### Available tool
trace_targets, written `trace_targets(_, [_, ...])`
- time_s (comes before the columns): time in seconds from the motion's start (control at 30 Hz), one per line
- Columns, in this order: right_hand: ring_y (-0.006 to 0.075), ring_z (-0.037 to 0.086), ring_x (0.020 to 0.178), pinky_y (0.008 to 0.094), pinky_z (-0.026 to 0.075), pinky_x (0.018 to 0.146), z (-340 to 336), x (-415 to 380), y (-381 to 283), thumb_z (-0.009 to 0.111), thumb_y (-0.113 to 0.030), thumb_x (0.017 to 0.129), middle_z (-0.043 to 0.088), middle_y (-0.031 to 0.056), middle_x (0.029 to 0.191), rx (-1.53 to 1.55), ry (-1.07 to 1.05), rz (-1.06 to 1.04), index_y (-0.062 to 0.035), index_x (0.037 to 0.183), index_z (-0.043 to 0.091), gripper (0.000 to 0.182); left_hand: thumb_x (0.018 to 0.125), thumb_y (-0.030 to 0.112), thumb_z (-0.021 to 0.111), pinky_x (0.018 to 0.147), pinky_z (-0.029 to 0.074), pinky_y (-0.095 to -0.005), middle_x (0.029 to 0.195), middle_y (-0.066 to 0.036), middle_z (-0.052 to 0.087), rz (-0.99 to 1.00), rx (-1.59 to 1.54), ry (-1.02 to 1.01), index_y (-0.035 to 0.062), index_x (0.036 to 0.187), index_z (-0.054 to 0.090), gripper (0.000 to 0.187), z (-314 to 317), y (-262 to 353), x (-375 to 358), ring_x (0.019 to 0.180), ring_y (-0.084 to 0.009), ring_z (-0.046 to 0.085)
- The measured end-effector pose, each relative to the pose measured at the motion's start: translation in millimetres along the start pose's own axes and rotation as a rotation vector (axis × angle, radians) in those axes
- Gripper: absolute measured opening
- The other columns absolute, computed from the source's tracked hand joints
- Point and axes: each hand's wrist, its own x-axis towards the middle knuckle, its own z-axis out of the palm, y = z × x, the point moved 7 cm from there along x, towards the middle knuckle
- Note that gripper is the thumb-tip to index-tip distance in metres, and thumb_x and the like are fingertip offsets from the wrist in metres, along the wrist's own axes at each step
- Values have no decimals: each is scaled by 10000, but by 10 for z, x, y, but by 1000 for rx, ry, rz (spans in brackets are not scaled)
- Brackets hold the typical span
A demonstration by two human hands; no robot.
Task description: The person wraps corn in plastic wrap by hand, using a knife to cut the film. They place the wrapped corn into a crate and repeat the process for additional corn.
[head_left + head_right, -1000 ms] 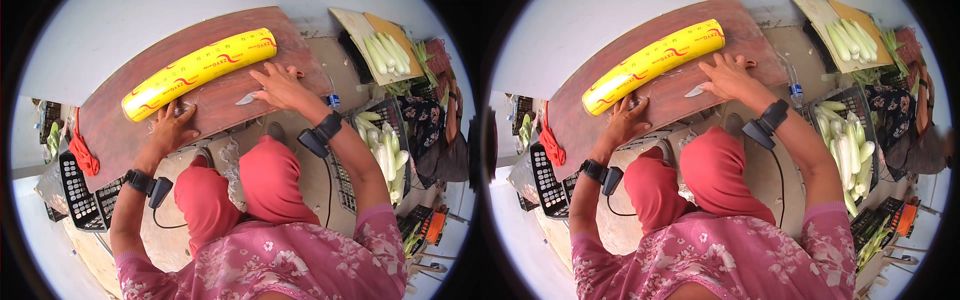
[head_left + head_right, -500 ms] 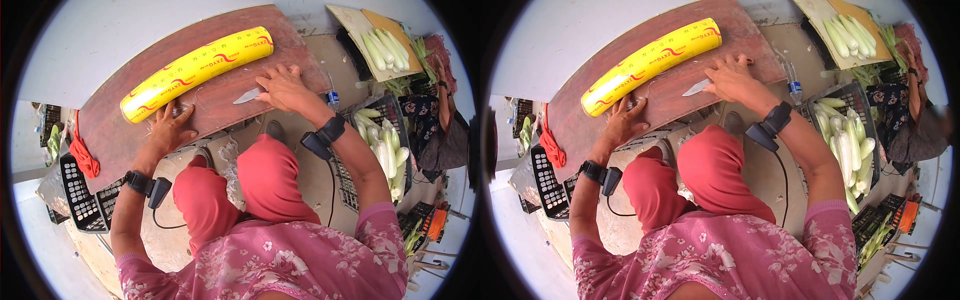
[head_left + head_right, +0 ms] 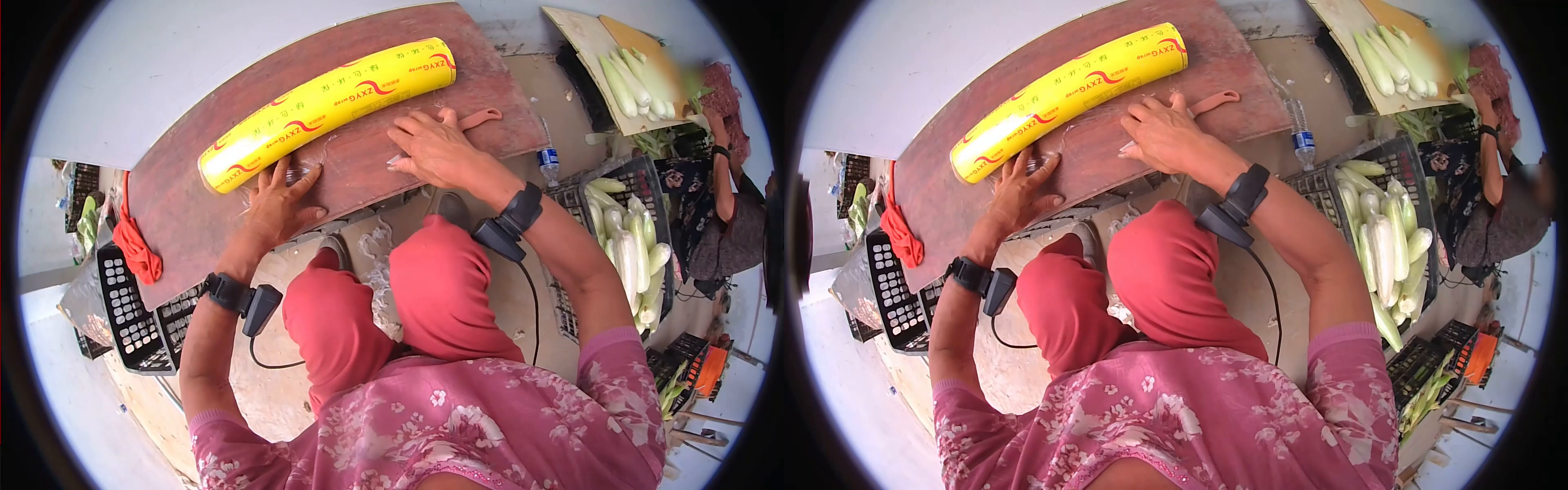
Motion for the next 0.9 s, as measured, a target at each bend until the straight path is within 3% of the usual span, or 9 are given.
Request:
trace_targets(0.3, [244,520,1196,507,316,962,-35,-168,-69,668,-390,895,586,64,1211,16,14,-12,-94,1190,611,422,830,425,748,1157,264,-585,1575,-273,260,-8,-99,-31,237,1499,462,751,-121,84,-23,1443,-487,247])
trace_targets(0.4, [229,533,1161,479,321,956,-200,-401,70,679,-359,886,595,44,1169,92,175,-31,-105,1137,623,361,795,370,792,1127,306,-595,1552,-250,279,-38,-82,-34,250,1473,494,750,-82,58,-26,1387,-481,320])
trace_targets(0.5, [216,544,1130,460,322,949,-445,-690,497,687,-321,875,599,25,1120,56,325,54,-124,1102,629,306,795,341,797,1127,307,-595,1566,-252,257,10,-95,0,215,1478,487,761,-48,59,-24,1402,-477,298])
trace_targets(0.53, [204,552,1112,450,325,942,-551,-758,673,687,-282,869,602,18,1103,-14,244,115,-146,1089,634,265,795,334,799,1129,303,-595,1571,-254,250,2,-100,-9,210,1479,486,763,-75,70,-33,1411,-478,286])
trace_targets(0.6, [239,575,1027,504,360,886,-686,-1057,1244,658,-268,862,613,30,1020,-83,564,211,-143,998,641,185,795,322,800,1136,295,-595,1583,-254,234,-17,-101,-23,204,1482,482,766,-88,80,-38,1429,-477,260])
trace_targets(0.67, [273,587,1050,512,375,870,-819,-1340,1858,655,-267,858,630,51,1080,-94,597,383,-144,1018,649,201,796,309,801,1144,284,-594,1596,-253,217,-41,-89,-31,201,1484,479,767,-86,78,-39,1448,-475,233])
trace_targets(0.8, [316,551,1182,544,384,957,-998,-1952,2832,655,-281,889,594,116,1231,-239,456,917,-115,1225,596,379,780,290,814,1153,268,-596,1606,-250,207,-67,-99,-66,200,1487,476,789,-111,101,-31,1466,-468,207])
trace_targets(0.9, [321,524,1235,563,374,999,-940,-2328,3336,662,-291,900,543,126,1324,-272,390,1110,-120,1301,550,450,764,276,825,1160,256,-592,1608,-247,205,-90,-91,-70,195,1484,481,802,-105,110,-20,1470,-464,203])
